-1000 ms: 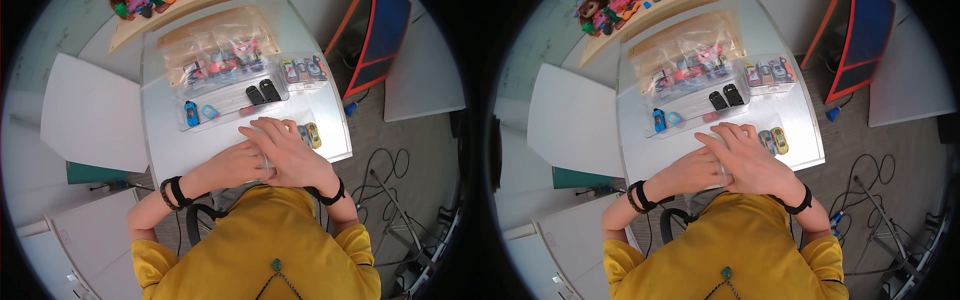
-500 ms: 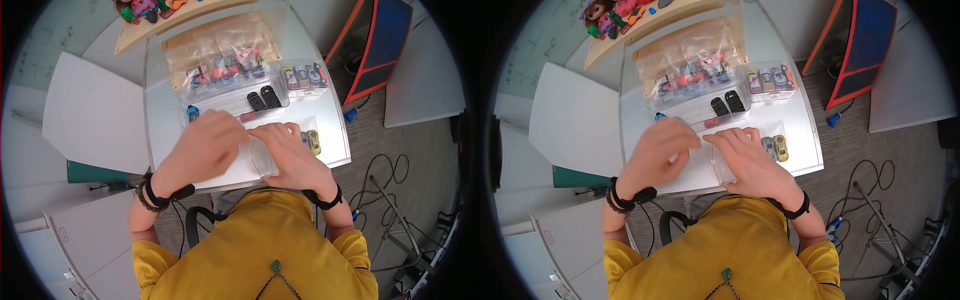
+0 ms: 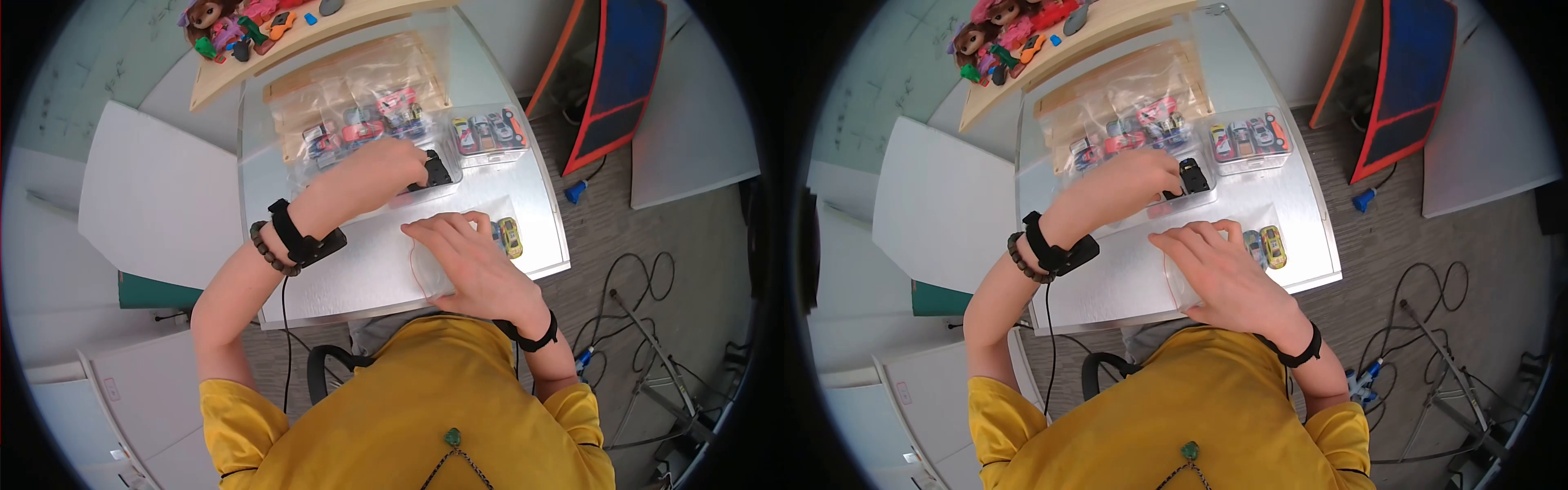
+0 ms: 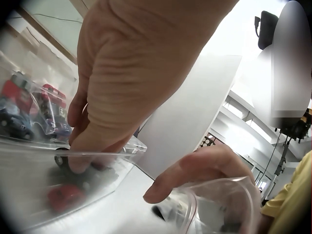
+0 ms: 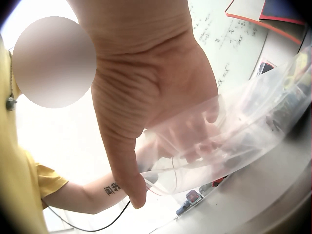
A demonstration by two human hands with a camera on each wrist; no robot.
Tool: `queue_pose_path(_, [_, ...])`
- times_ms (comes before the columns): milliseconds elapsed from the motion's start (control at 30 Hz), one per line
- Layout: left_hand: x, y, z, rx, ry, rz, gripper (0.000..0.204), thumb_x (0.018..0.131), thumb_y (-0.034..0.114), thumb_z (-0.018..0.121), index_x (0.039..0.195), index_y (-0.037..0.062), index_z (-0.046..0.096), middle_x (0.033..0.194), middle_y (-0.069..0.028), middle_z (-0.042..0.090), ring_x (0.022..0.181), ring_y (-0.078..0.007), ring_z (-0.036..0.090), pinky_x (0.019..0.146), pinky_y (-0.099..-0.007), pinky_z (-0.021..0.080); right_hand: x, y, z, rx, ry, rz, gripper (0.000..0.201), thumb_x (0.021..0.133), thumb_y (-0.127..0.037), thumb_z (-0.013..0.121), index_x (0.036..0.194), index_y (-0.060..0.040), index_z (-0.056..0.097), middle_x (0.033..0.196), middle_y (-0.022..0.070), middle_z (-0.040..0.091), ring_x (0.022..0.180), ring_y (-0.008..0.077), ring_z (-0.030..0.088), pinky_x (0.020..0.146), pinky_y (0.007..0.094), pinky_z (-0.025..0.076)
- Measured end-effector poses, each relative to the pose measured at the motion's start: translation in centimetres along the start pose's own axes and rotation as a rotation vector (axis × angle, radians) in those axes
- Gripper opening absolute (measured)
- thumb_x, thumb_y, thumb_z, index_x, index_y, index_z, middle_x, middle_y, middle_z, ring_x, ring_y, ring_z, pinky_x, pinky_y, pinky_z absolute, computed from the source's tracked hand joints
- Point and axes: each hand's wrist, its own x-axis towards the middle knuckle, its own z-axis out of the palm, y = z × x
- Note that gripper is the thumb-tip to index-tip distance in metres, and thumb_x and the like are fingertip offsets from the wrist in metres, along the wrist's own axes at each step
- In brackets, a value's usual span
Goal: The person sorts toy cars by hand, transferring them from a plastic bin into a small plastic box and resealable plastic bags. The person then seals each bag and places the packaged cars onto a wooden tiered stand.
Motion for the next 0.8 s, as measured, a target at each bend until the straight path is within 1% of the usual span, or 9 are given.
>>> queue_pose_path(200, [-0.1,-0.8,1.2,0.035,-0.01,-0.016,0.027,0.079,-0.002,0.078,0.105,0.0052,0.08,0.108,-0.0113,0.073,0.108,-0.035,0.069,0.093,-0.0467,0.056,0.0,0.2,0.3,0.031,0.012,0.004,0.097,0.068,-0.014,0.092,0.154,-0.0058,0.05,0.142,0.0113,0.061,0.137,0.0314,0.054,0.115,0.05,0.032])
queue_pose_path(333, [-0.1,-1.0,0.9,-0.017,-0.021,-0.036,0.028,0.079,-0.001,0.079,0.106,0.0048,0.079,0.108,-0.0121,0.073,0.109,-0.0355,0.069,0.094,-0.0465,0.056,0.0,0.2,0.2,-0.003,0.004,0.002,0.101,0.068,-0.015,0.095,0.157,-0.0049,0.047,0.145,0.0108,0.058,0.137,0.0298,0.052,0.114,0.0476,0.032])
queue_pose_path(400, [-0.6,-0.9,0.8,-0.042,0.063,-0.128,0.036,0.083,0.001,0.08,0.118,0.0051,0.075,0.107,-0.0125,0.073,0.108,-0.0337,0.07,0.095,-0.0432,0.057,0.0,0.2,0.2,-0.005,0.002,0.007,0.101,0.069,-0.015,0.095,0.157,-0.0048,0.047,0.145,0.0108,0.058,0.138,0.0297,0.052,0.114,0.0477,0.032])
queue_pose_path(433, [-1.0,-0.4,0.1,-0.042,0.063,-0.128,0.036,0.083,0.001,0.08,0.118,0.0051,0.075,0.107,-0.0125,0.073,0.108,-0.0337,0.07,0.095,-0.0432,0.057,0.0,0.2,0.1,-0.009,-0.004,0.011,0.101,0.069,-0.015,0.094,0.157,-0.0048,0.047,0.145,0.0107,0.058,0.138,0.0297,0.052,0.114,0.0479,0.031])
queue_pose_path(500, [-2.5,1.8,-2.3,-0.37,0.207,-0.282,0.038,0.092,0.005,0.079,0.128,0.0041,0.067,0.107,-0.0098,0.073,0.106,-0.0247,0.071,0.094,-0.0381,0.056,-0.1,0.3,0.1,-0.01,-0.012,0.017,0.1,0.07,-0.016,0.094,0.157,-0.0048,0.047,0.145,0.0106,0.058,0.138,0.0296,0.052,0.114,0.0481,0.031])
queue_pose_path(533, [-3.4,2.7,-3.0,-0.373,0.203,-0.283,0.038,0.092,0.005,0.079,0.128,0.0041,0.067,0.107,-0.0098,0.073,0.106,-0.0247,0.071,0.094,-0.0381,0.056,-0.1,0.3,0.0,-0.014,-0.018,0.028,0.098,0.071,-0.016,0.093,0.157,-0.0047,0.047,0.145,0.0107,0.058,0.138,0.0299,0.052,0.115,0.0485,0.031])
queue_pose_path(600, [-5.6,4.2,-3.6,-0.826,0.248,-0.416,0.034,0.1,0.009,0.074,0.131,0.0034,0.062,0.105,-0.0056,0.073,0.099,-0.0159,0.07,0.091,-0.0339,0.055,0.1,0.5,-0.3,-0.013,-0.028,0.037,0.097,0.072,-0.016,0.092,0.157,-0.0046,0.047,0.144,0.0109,0.058,0.137,0.0301,0.052,0.115,0.0488,0.031])
queue_pose_path(700, [-9.5,6.6,-2.3,-0.976,0.124,-0.565,0.028,0.103,0.01,0.073,0.128,0.003,0.062,0.105,-0.0036,0.073,0.095,-0.012,0.069,0.088,-0.0321,0.054,0.2,0.6,-0.6,0.0,-0.023,0.076,0.094,0.071,-0.013,0.09,0.154,-0.0053,0.048,0.144,0.013,0.058,0.136,0.0314,0.053,0.116,0.0493,0.031])
queue_pose_path(800, [-12.1,7.2,1.5,-0.903,0.078,-0.594,0.029,0.103,0.009,0.072,0.129,0.0021,0.063,0.106,-0.0048,0.075,0.093,-0.0139,0.07,0.087,-0.0318,0.054,0.4,0.8,-0.4,-0.014,-0.021,0.092,0.094,0.07,-0.012,0.09,0.154,-0.0057,0.049,0.143,0.0134,0.059,0.135,0.0317,0.053,0.116,0.0492,0.031])
